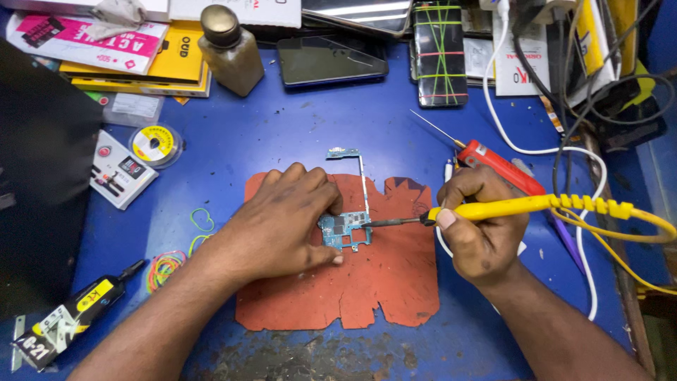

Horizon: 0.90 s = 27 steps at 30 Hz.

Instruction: The person uses a soldering iron to apply heat to a small circuit board held on a red mat. The person repeatedly touches the iron tip to different points on the board while stabilizing it with the other hand.

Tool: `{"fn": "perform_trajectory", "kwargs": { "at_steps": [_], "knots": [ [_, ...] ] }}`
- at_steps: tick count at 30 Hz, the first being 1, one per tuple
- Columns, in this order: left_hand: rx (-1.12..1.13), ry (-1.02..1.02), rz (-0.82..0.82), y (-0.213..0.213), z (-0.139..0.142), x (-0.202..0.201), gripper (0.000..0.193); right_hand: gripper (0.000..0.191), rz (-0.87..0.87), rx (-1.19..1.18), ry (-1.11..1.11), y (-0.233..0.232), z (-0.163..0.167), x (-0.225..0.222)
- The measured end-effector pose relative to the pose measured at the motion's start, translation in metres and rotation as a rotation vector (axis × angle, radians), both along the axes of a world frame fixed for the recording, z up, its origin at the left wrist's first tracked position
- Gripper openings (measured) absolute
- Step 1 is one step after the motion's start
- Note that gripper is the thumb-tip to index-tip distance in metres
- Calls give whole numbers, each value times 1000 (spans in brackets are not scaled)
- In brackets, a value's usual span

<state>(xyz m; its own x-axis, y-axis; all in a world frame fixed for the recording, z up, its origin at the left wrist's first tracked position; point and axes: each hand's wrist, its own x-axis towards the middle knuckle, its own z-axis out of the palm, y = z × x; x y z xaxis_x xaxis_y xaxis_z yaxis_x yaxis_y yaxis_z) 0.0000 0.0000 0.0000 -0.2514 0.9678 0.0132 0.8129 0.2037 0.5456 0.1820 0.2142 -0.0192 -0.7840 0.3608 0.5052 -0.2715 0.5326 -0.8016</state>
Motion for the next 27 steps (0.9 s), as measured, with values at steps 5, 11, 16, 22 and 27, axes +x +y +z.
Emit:
{"fn": "perform_trajectory", "kwargs": {
  "at_steps": [5, 11, 16, 22, 27],
  "knots": [
    [-17, 3, 9, 1, 2, 2, 58, 18, -3, 27, 19, 0, 0, 1],
    [30, 34, 12, 0, -2, 3, 57, 18, -58, 12, 17, 0, 0, 2],
    [56, 58, 2, 0, -4, 3, 57, 18, -57, -2, 34, 1, -1, 3],
    [19, 49, 8, 2, -3, 3, 55, 18, -35, -18, 37, 0, -4, 2],
    [11, 48, 12, 2, -2, 4, 56, 19, -55, 49, 21, 0, -1, 2]
  ]
}}
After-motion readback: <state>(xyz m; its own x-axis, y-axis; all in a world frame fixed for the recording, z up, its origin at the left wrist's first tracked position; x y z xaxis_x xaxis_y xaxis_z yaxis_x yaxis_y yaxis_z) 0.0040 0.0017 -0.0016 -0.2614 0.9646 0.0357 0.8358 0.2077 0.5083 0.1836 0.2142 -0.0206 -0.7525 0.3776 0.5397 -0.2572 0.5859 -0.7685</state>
